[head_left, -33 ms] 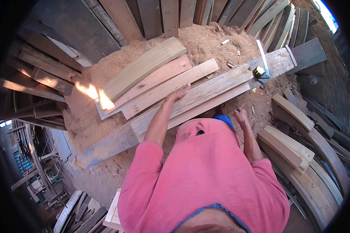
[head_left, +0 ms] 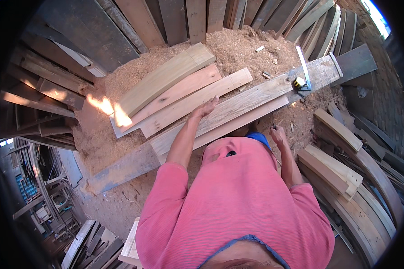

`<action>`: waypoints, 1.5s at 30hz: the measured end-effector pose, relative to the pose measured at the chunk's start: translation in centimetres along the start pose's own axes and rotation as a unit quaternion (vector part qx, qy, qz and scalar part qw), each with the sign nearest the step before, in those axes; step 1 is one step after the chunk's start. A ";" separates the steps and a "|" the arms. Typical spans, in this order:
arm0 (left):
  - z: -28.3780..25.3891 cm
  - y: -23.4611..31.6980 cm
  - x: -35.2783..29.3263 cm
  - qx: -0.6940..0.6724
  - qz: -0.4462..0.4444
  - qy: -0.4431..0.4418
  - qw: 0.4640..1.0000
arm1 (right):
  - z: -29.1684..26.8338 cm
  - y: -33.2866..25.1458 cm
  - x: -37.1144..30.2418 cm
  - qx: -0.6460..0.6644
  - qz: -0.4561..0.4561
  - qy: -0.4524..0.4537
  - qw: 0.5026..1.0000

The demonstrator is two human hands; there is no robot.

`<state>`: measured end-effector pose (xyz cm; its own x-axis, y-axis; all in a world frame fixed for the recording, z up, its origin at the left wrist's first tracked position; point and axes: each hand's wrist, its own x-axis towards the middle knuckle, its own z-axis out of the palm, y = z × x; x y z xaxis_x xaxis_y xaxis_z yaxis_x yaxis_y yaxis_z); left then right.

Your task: The person measures and marks several wooden planks on a workbench using a tape measure, a try square, and a pencil. They repeatedly position the square, draw lines, and reposition the planks to mark multiple pieces.

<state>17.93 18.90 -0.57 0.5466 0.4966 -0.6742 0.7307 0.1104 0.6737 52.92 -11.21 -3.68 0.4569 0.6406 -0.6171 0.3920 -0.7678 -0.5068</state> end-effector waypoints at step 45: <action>17.7 14.4 -3.1 0.293 0.107 0.219 0.925 | -19.2 9.4 26.3 0.209 0.081 0.260 0.939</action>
<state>34.00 3.72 5.87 0.5800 0.7684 -0.2707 0.7911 -0.4519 0.4123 83.93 -1.35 -13.13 0.8542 0.3507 -0.3839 -0.0142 -0.7223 -0.6914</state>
